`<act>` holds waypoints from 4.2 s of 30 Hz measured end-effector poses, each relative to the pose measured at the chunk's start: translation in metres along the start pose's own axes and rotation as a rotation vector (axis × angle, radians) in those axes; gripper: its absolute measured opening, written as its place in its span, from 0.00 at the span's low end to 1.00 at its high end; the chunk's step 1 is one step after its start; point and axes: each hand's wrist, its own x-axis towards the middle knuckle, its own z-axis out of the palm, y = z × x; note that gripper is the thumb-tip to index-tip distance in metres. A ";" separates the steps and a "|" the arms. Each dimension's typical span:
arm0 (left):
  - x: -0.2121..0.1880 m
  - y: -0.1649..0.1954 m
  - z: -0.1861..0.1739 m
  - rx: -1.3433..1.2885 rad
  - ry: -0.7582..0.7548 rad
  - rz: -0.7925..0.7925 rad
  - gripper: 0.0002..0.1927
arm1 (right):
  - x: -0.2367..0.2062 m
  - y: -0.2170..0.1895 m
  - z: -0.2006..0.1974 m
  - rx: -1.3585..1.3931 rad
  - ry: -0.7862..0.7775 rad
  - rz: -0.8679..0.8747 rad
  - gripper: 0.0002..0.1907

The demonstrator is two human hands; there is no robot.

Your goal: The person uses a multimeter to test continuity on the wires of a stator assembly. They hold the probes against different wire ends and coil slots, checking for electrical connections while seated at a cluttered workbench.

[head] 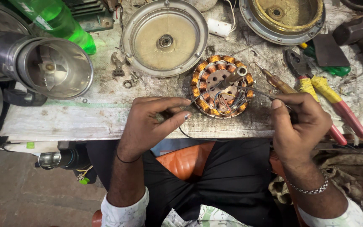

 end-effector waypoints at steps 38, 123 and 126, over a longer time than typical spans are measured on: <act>0.008 0.001 0.001 0.009 0.001 -0.018 0.14 | -0.001 0.005 -0.002 -0.057 -0.006 -0.106 0.03; 0.014 0.008 -0.006 -0.154 0.091 -0.101 0.12 | 0.009 0.003 -0.008 0.045 0.100 -0.105 0.06; 0.018 0.012 -0.007 -0.137 0.111 -0.060 0.11 | 0.011 0.001 -0.008 0.068 0.077 -0.091 0.06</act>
